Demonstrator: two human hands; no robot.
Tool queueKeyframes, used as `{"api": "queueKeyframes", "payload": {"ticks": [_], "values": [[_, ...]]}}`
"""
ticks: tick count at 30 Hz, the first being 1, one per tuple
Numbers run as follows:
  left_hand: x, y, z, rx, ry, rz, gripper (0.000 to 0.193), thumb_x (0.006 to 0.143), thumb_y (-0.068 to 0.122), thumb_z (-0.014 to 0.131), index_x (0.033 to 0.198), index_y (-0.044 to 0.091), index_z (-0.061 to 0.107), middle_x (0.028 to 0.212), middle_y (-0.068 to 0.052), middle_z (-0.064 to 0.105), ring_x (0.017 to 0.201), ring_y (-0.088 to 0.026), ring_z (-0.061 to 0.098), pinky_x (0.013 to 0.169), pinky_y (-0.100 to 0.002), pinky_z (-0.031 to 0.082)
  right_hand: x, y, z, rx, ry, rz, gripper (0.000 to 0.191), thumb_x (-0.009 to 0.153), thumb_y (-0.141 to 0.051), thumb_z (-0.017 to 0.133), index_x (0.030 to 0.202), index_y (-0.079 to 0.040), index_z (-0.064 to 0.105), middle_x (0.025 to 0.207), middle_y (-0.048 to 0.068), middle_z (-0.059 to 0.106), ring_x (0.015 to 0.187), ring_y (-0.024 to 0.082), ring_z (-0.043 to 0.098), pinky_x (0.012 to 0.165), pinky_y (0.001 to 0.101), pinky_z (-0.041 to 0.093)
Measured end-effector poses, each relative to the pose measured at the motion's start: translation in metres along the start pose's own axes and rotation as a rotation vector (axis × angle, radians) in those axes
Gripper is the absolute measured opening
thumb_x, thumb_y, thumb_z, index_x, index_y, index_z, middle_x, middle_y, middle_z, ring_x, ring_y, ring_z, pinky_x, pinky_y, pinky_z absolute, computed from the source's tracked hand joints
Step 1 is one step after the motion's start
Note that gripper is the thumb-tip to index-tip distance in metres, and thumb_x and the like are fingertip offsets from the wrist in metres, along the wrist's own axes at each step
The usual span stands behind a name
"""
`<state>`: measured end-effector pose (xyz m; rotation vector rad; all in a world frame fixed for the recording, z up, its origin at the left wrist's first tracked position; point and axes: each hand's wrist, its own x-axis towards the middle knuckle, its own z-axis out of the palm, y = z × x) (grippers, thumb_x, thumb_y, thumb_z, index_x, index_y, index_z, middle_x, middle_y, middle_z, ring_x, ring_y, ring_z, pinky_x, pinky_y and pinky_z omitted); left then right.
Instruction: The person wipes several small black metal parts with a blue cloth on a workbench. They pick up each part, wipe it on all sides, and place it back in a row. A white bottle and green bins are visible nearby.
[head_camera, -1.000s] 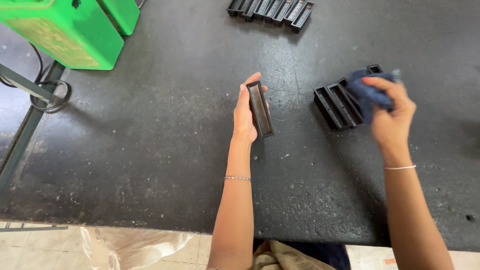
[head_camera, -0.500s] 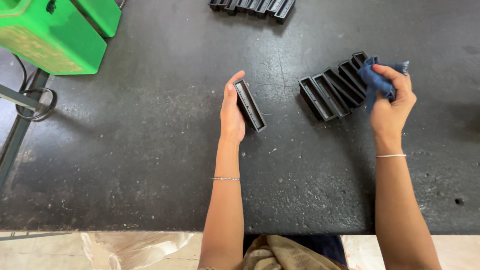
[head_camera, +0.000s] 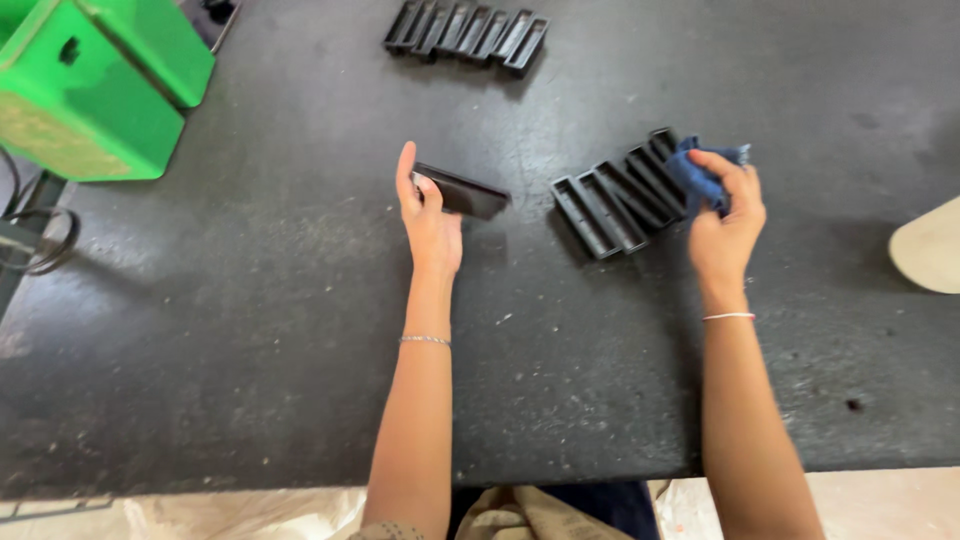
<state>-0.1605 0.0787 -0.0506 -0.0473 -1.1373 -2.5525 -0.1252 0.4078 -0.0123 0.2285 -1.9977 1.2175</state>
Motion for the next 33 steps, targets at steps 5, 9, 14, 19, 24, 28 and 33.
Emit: {"api": "queueKeyframes", "payload": {"ticks": [5,9,14,19,24,28,33], "values": [[0.062,-0.053,0.011,0.107,-0.011,0.203,0.028,0.108,0.01,0.057,0.135,0.013,0.051,0.121,-0.008,0.056,0.106,-0.019,0.053,0.087,-0.036,0.046,0.004,-0.008,-0.001,0.021,0.03,0.023,0.054,0.08,0.024,0.05,0.121,-0.005,0.071,0.116,0.013,0.064,0.115,0.026,0.064,0.105,0.029,0.045],[0.097,-0.101,0.032,0.514,0.034,0.534,0.022,0.096,0.003,0.072,0.114,0.011,0.062,0.114,-0.004,0.06,0.107,-0.018,0.058,0.1,-0.033,0.049,0.01,-0.013,-0.003,0.014,0.051,0.047,0.054,0.079,0.023,0.051,0.121,-0.006,0.07,0.116,0.012,0.064,0.116,0.026,0.064,0.106,0.0295,0.045],[0.117,-0.135,0.065,1.044,0.162,0.542,0.021,0.078,0.01,0.085,0.092,0.013,0.069,0.097,-0.002,0.068,0.097,-0.025,0.059,0.09,-0.039,0.05,0.015,-0.017,-0.005,-0.019,0.057,0.027,0.057,0.077,0.023,0.049,0.121,-0.006,0.07,0.119,0.014,0.065,0.118,0.029,0.063,0.108,0.0313,0.045],[0.15,-0.148,0.098,1.26,0.177,0.526,0.022,0.072,0.01,0.084,0.083,0.015,0.066,0.099,-0.005,0.057,0.1,-0.03,0.053,0.084,-0.042,0.05,0.017,-0.02,-0.009,-0.011,0.068,0.076,0.055,0.079,0.022,0.05,0.122,-0.006,0.07,0.122,0.013,0.065,0.119,0.028,0.063,0.108,0.0311,0.045],[0.176,-0.151,0.12,1.463,0.257,0.488,0.023,0.073,0.013,0.083,0.08,0.014,0.062,0.104,-0.006,0.053,0.105,-0.03,0.054,0.079,-0.045,0.049,0.019,-0.021,-0.014,-0.018,0.079,0.087,0.053,0.082,0.022,0.052,0.123,-0.006,0.07,0.119,0.012,0.064,0.116,0.027,0.064,0.106,0.0301,0.046],[0.183,-0.144,0.124,1.455,0.235,0.463,0.036,0.066,0.022,0.086,0.087,0.012,0.058,0.103,-0.007,0.052,0.096,-0.032,0.058,0.077,-0.048,0.049,0.019,-0.018,-0.014,-0.025,0.087,0.05,0.052,0.083,0.022,0.053,0.124,-0.006,0.07,0.117,0.013,0.064,0.115,0.027,0.064,0.106,0.03,0.046],[0.158,-0.136,0.1,1.254,0.018,0.484,0.032,0.085,0.032,0.079,0.09,0.007,0.061,0.095,-0.012,0.058,0.085,-0.036,0.063,0.074,-0.049,0.05,0.016,-0.006,-0.015,0.013,0.097,0.062,0.049,0.085,0.021,0.052,0.124,-0.004,0.07,0.119,0.013,0.065,0.116,0.025,0.064,0.108,0.0303,0.047]]}}
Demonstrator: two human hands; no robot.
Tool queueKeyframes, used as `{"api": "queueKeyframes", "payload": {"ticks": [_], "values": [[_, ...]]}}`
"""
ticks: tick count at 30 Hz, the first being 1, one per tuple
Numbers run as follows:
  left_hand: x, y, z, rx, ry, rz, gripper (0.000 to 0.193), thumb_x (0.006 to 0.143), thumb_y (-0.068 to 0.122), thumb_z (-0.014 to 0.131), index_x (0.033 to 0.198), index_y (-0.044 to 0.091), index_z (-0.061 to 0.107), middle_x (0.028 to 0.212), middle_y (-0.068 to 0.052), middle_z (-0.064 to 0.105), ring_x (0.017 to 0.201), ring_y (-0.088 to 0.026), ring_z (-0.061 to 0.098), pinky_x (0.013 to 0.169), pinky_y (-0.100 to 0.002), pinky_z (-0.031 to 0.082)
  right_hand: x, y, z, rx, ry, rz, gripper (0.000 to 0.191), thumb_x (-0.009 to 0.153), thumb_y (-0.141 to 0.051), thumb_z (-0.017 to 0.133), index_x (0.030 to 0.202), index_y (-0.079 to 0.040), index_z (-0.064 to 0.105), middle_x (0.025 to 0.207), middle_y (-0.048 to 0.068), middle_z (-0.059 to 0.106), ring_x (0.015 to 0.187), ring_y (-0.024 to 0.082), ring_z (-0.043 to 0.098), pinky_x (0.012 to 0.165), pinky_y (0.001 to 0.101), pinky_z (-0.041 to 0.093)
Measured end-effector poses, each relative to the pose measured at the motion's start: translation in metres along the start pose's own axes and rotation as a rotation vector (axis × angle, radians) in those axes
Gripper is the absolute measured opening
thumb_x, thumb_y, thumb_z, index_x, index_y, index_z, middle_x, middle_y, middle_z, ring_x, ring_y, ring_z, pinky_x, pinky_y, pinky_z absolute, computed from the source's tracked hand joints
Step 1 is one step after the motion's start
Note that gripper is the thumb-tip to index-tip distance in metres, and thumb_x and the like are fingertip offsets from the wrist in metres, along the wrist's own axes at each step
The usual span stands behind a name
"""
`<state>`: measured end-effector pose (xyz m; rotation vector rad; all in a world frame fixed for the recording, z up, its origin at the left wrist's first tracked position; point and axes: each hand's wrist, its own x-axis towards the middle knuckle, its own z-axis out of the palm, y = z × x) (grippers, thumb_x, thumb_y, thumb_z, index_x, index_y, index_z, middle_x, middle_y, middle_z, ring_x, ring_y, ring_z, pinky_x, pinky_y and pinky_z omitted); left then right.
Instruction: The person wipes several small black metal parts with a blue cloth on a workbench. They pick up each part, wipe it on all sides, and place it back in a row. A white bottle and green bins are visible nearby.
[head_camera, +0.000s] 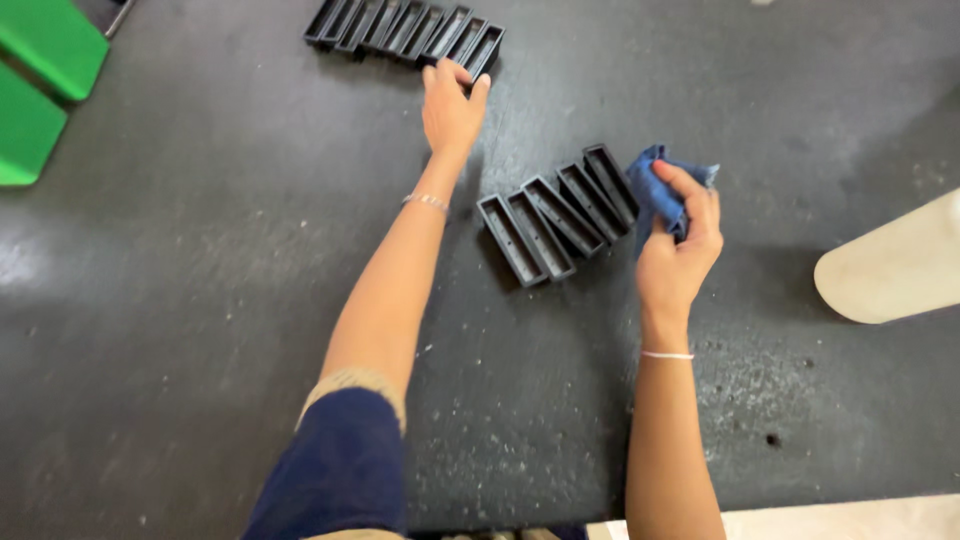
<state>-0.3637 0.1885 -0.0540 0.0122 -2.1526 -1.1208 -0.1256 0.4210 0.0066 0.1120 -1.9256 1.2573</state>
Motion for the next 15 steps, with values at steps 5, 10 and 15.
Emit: {"api": "queueKeyframes", "payload": {"ticks": [5,10,15], "values": [[-0.06,-0.017,-0.058,-0.09,-0.507,-0.095,0.037,0.098,0.041,0.068,0.087,0.007,0.077,0.082,-0.014,0.073,0.08,-0.027,0.071,0.075,-0.04,0.053,0.0,0.016,0.001,0.187,0.044,0.068,0.041,0.092,0.019,0.051,0.123,-0.001,0.07,0.126,0.009,0.067,0.121,0.02,0.062,0.113,0.0316,0.045],[-0.113,-0.005,-0.096,-0.158,-0.563,-0.27,0.033,0.083,0.035,0.082,0.085,0.003,0.074,0.082,-0.009,0.075,0.075,-0.016,0.069,0.072,-0.032,0.055,-0.004,0.027,0.005,0.361,0.043,0.235,0.037,0.094,0.016,0.052,0.122,-0.001,0.07,0.124,0.006,0.068,0.117,0.015,0.063,0.109,0.0297,0.046],[-0.126,0.0,-0.103,-0.238,-0.369,-0.291,0.021,0.09,0.023,0.075,0.092,0.004,0.068,0.084,-0.006,0.072,0.077,-0.015,0.066,0.072,-0.032,0.056,-0.009,0.032,0.009,0.336,0.018,0.229,0.042,0.091,0.018,0.051,0.122,-0.001,0.07,0.124,0.006,0.068,0.118,0.015,0.063,0.11,0.0295,0.046]]}}
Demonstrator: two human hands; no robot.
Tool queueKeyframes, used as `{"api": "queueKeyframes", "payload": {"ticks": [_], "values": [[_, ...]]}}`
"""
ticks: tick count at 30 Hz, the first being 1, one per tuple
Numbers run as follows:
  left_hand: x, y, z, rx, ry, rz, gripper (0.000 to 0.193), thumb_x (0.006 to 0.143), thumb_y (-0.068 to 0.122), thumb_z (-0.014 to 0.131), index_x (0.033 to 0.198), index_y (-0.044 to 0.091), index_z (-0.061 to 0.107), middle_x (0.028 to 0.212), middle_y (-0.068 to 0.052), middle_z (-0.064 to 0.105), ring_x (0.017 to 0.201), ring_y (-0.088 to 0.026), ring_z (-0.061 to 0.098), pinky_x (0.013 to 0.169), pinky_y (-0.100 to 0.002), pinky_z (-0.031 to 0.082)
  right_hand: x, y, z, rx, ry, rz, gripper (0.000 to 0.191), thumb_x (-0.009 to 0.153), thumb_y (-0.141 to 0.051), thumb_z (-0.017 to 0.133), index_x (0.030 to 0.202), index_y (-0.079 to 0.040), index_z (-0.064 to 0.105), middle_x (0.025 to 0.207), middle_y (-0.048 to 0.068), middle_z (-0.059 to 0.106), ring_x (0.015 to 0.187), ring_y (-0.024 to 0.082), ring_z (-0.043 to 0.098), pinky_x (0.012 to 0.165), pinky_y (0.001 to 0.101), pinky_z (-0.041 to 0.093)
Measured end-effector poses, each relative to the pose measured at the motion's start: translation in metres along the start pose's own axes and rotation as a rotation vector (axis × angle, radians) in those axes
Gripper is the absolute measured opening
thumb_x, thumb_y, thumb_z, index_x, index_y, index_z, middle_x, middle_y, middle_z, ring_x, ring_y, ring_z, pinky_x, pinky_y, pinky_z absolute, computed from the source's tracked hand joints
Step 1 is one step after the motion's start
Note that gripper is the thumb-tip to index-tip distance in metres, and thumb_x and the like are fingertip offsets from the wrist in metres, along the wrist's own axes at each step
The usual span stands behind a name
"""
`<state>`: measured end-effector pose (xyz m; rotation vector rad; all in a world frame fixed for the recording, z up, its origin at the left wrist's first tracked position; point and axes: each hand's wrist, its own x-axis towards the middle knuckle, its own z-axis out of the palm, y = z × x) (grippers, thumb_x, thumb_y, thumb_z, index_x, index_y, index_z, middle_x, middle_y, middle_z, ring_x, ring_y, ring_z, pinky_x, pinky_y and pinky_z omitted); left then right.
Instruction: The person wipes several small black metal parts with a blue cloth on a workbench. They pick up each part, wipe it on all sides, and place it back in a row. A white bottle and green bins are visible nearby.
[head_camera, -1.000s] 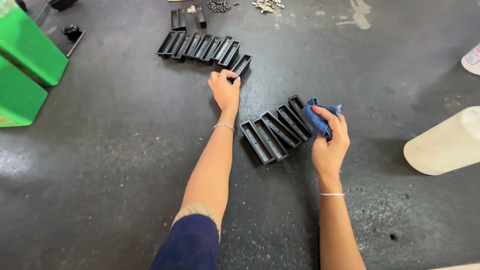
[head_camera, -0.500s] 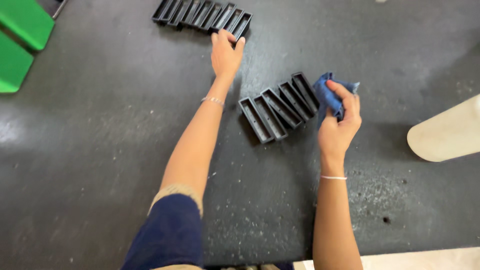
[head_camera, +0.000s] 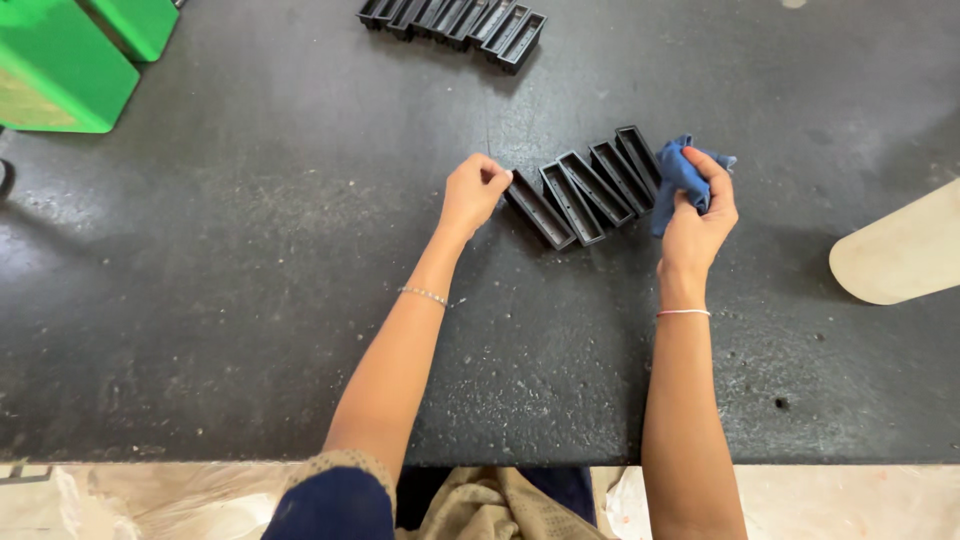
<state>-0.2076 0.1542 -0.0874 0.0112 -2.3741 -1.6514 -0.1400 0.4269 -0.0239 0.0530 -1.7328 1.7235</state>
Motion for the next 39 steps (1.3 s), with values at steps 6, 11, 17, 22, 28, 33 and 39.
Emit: {"api": "queueKeyframes", "payload": {"ticks": [6,11,17,22,28,33,39], "values": [[-0.037,0.0,-0.023,-0.642,0.006,-0.117,0.018,0.1,0.021,0.062,0.11,0.01,0.051,0.096,0.002,0.057,0.091,-0.01,0.061,0.075,-0.036,0.067,-0.007,0.003,0.009,0.051,-0.067,0.057,0.044,0.089,0.018,0.052,0.125,-0.001,0.069,0.125,0.008,0.068,0.119,0.016,0.063,0.109,0.029,0.046],[-0.048,0.014,-0.042,-0.942,0.123,-0.29,0.026,0.099,0.03,0.06,0.115,0.011,0.052,0.102,-0.007,0.069,0.087,-0.016,0.067,0.069,-0.034,0.06,-0.005,0.006,0.005,0.868,-0.263,0.711,0.035,0.092,0.005,0.06,0.127,0.001,0.065,0.111,0.014,0.07,0.094,0.025,0.064,0.082,0.0352,0.055],[-0.046,-0.001,-0.033,-1.641,0.0,-0.521,0.053,0.101,0.052,0.062,0.117,0.001,0.055,0.102,-0.014,0.072,0.077,-0.018,0.065,0.061,-0.032,0.056,-0.017,0.011,0.018,1.025,-0.134,1.148,0.029,0.092,0.0,0.061,0.117,0.015,0.058,0.103,0.022,0.068,0.088,0.029,0.068,0.079,0.0331,0.058],[-0.047,-0.012,-0.009,-1.63,-0.133,-0.718,0.068,0.093,0.063,0.055,0.109,-0.002,0.061,0.089,-0.015,0.069,0.064,-0.02,0.062,0.057,-0.03,0.054,-0.036,-0.022,0.038,0.788,-0.286,0.868,0.033,0.099,-0.013,0.063,0.128,0.004,0.059,0.118,0.016,0.065,0.1,0.028,0.067,0.089,0.0411,0.058],[-0.046,0.011,-0.003,-1.135,-0.133,-0.504,0.058,0.094,0.063,0.052,0.098,0.006,0.064,0.078,-0.007,0.067,0.058,-0.015,0.061,0.052,-0.031,0.053,-0.056,-0.065,0.071,0.461,-0.371,0.584,0.043,0.104,-0.025,0.053,0.141,-0.002,0.056,0.133,0.01,0.065,0.12,0.021,0.064,0.102,0.0355,0.053],[-0.035,0.025,-0.015,-1.005,-0.179,-0.323,0.049,0.097,0.058,0.059,0.089,0.009,0.062,0.075,-0.001,0.065,0.058,-0.008,0.057,0.051,-0.026,0.048,-0.063,-0.07,0.096,0.105,-0.453,0.165,0.037,0.105,-0.007,0.059,0.141,-0.002,0.06,0.137,0.006,0.064,0.125,0.017,0.06,0.111,0.0304,0.047],[-0.033,0.021,-0.015,-1.06,-0.177,-0.309,0.034,0.102,0.043,0.062,0.089,0.012,0.064,0.071,0.005,0.057,0.058,-0.005,0.051,0.051,-0.023,0.042,-0.063,-0.079,0.134,-0.376,-0.531,-0.327,0.03,0.103,0.0,0.063,0.132,-0.003,0.065,0.118,0.012,0.066,0.108,0.022,0.064,0.097,0.0306,0.049]]}}
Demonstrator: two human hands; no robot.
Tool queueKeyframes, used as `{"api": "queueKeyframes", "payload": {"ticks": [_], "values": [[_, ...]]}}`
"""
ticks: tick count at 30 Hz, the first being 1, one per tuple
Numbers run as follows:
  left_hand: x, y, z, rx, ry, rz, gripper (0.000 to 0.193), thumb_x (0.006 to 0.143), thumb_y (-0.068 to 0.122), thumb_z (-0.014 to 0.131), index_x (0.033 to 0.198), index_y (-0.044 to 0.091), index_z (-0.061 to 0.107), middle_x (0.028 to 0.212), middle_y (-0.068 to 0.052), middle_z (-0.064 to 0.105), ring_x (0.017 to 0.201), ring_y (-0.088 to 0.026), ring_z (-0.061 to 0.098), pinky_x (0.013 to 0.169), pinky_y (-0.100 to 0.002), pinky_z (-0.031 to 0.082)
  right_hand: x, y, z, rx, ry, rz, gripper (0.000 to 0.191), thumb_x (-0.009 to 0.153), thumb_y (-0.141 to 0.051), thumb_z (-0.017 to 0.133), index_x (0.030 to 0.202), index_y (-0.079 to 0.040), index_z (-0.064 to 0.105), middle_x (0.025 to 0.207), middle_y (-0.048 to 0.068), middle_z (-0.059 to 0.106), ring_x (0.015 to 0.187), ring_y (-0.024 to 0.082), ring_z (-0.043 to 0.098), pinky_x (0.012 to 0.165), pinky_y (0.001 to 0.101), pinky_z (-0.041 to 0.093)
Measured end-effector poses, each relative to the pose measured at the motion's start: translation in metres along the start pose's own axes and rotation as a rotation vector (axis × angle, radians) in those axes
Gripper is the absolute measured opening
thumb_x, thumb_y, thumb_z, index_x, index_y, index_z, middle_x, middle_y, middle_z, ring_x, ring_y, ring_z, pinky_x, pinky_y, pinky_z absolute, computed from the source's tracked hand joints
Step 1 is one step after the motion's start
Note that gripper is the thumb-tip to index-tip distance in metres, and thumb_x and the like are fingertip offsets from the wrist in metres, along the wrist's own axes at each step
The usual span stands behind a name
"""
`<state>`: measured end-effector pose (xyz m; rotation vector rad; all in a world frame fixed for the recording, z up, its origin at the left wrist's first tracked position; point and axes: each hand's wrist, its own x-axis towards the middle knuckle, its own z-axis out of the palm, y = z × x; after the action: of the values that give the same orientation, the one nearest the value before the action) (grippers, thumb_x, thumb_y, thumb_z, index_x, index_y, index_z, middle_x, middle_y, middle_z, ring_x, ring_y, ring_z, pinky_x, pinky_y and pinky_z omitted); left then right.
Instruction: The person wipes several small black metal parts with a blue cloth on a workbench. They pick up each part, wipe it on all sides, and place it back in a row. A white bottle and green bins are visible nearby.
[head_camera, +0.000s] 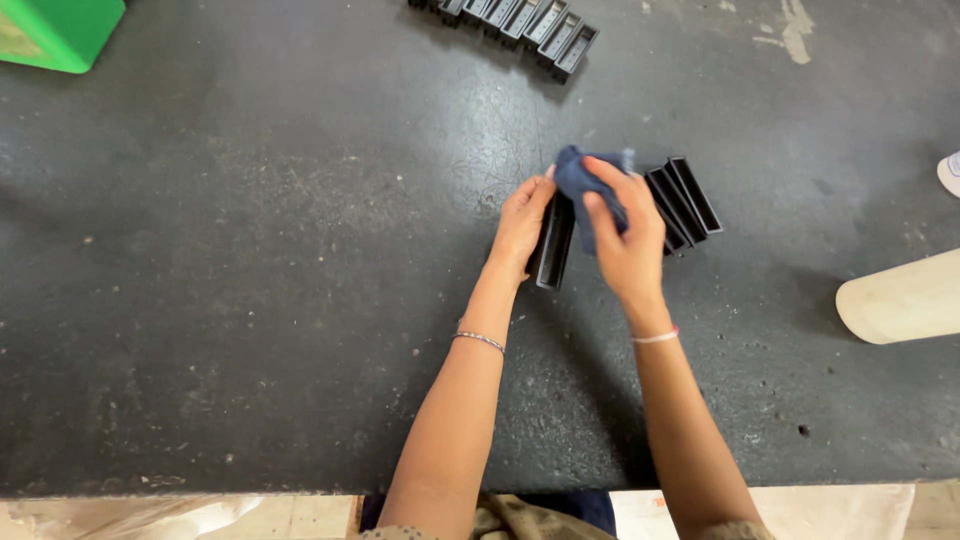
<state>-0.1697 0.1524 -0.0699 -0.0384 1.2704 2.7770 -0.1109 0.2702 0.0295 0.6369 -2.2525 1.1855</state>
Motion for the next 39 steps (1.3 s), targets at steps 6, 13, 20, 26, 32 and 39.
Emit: {"api": "queueKeyframes", "payload": {"ticks": [6,13,20,26,32,39], "values": [[0.003,-0.002,-0.016,-0.2,-0.061,0.038,0.015,0.099,0.029,0.063,0.095,0.014,0.066,0.084,0.006,0.065,0.074,-0.002,0.06,0.067,-0.02,0.05,-0.011,-0.028,0.011,-0.097,-0.163,-0.073,0.028,0.098,0.001,0.067,0.125,-0.008,0.068,0.105,0.011,0.065,0.093,0.027,0.064,0.084,0.0335,0.052],[0.0,0.004,-0.012,-0.252,-0.014,0.008,0.029,0.1,0.036,0.068,0.082,0.017,0.056,0.07,0.008,0.054,0.057,-0.003,0.05,0.049,-0.022,0.041,-0.042,-0.049,0.001,-0.105,-0.335,-0.011,0.033,0.087,0.002,0.071,0.118,-0.011,0.07,0.105,0.012,0.063,0.088,0.028,0.064,0.077,0.0352,0.053],[-0.025,0.016,0.005,-0.314,-0.087,0.019,0.014,0.093,0.033,0.068,0.101,0.022,0.067,0.089,0.008,0.066,0.078,-0.002,0.062,0.069,-0.02,0.051,0.004,-0.037,0.016,-0.272,-0.069,-0.238,0.036,0.092,0.01,0.064,0.122,-0.009,0.068,0.116,0.013,0.064,0.102,0.035,0.063,0.087,0.0398,0.053],[-0.004,0.031,-0.027,-0.25,0.017,0.093,0.027,0.099,0.039,0.067,0.085,0.019,0.056,0.072,0.008,0.054,0.062,-0.003,0.051,0.053,-0.022,0.042,-0.021,-0.064,0.011,-0.035,-0.471,0.107,0.032,0.086,0.008,0.069,0.111,-0.012,0.073,0.097,0.01,0.066,0.084,0.028,0.063,0.074,0.0368,0.053],[-0.007,0.035,-0.032,-0.201,0.058,0.196,0.035,0.102,0.048,0.065,0.086,0.019,0.056,0.071,0.009,0.049,0.058,-0.001,0.044,0.049,-0.02,0.038,-0.046,-0.065,-0.015,-0.008,-0.682,-0.095,0.041,0.078,0.011,0.066,0.107,-0.015,0.075,0.103,0.008,0.07,0.103,0.027,0.068,0.087,0.0349,0.055],[-0.018,0.058,-0.031,-0.152,0.051,0.095,0.038,0.097,0.055,0.061,0.093,0.018,0.06,0.075,0.003,0.063,0.057,-0.006,0.057,0.049,-0.023,0.049,-0.027,-0.058,-0.033,-0.216,-0.377,0.009,0.033,0.089,0.007,0.069,0.115,-0.013,0.073,0.101,0.009,0.069,0.097,0.026,0.066,0.089,0.0364,0.053]]}}
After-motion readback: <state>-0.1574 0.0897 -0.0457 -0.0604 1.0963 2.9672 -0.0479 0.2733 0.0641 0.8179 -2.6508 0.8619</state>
